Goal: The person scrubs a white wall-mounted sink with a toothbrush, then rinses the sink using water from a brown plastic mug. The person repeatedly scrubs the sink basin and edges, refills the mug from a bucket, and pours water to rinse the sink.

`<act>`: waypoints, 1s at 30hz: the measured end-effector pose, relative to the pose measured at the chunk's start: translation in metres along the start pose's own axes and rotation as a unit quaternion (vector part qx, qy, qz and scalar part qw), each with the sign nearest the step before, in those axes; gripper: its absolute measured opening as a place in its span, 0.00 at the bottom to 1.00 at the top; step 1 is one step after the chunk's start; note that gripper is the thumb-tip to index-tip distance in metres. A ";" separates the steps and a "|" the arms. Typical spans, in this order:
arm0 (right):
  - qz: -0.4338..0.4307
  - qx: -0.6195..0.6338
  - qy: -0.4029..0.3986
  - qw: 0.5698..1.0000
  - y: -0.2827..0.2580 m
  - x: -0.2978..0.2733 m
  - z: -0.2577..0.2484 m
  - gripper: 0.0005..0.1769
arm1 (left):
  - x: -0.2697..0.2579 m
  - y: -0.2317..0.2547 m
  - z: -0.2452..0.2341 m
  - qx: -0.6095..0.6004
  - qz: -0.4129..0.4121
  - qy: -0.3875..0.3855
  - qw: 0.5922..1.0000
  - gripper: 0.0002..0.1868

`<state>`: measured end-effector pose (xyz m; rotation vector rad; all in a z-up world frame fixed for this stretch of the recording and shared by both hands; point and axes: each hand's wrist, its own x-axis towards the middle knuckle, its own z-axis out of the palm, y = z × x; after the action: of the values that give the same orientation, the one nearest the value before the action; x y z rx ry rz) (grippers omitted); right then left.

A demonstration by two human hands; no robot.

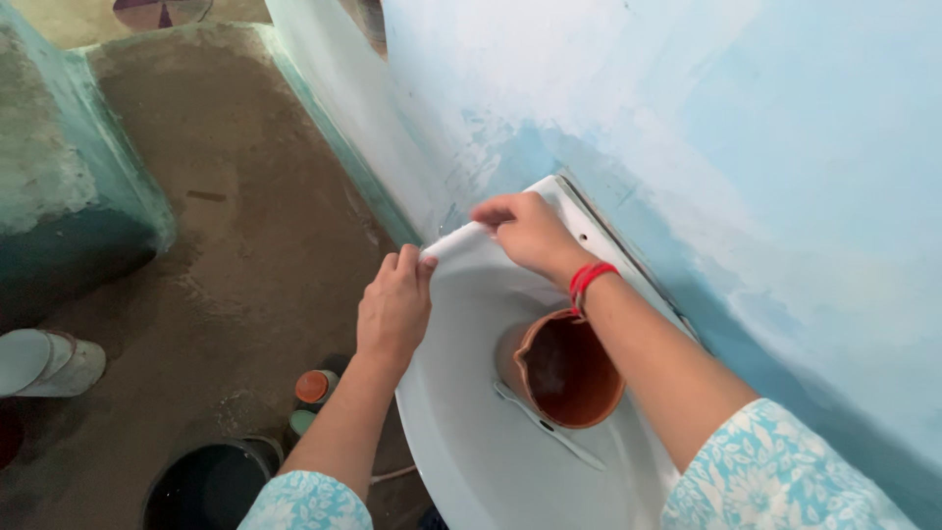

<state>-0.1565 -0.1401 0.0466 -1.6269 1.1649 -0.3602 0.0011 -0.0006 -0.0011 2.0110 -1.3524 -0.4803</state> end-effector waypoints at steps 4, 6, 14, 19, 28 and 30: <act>-0.240 -0.390 0.118 0.881 0.026 -0.006 -0.021 0.17 | 0.000 0.000 0.000 -0.048 0.038 0.022 0.998 0.16; -0.309 -0.449 0.161 0.823 0.032 0.000 -0.020 0.17 | 0.000 -0.001 0.000 -0.062 0.035 0.014 0.997 0.16; -0.196 -0.470 0.017 0.861 0.018 0.019 0.067 0.26 | -0.001 -0.002 0.004 -0.081 0.012 0.035 0.996 0.21; -0.191 -0.553 0.055 0.810 0.016 0.024 -0.010 0.23 | 0.004 -0.002 0.003 -0.062 0.010 0.025 0.998 0.28; -0.296 -0.403 0.048 0.865 0.015 0.011 0.046 0.19 | 0.010 -0.009 0.010 -0.024 0.032 0.000 0.999 0.16; -0.294 -0.318 0.002 0.902 0.004 -0.005 0.039 0.18 | 0.009 -0.011 0.010 -0.024 0.041 0.002 0.999 0.15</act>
<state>-0.1332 -0.1136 0.0289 -2.5632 0.8009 -0.3813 0.0060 -0.0095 -0.0156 1.9080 -1.4025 -0.4662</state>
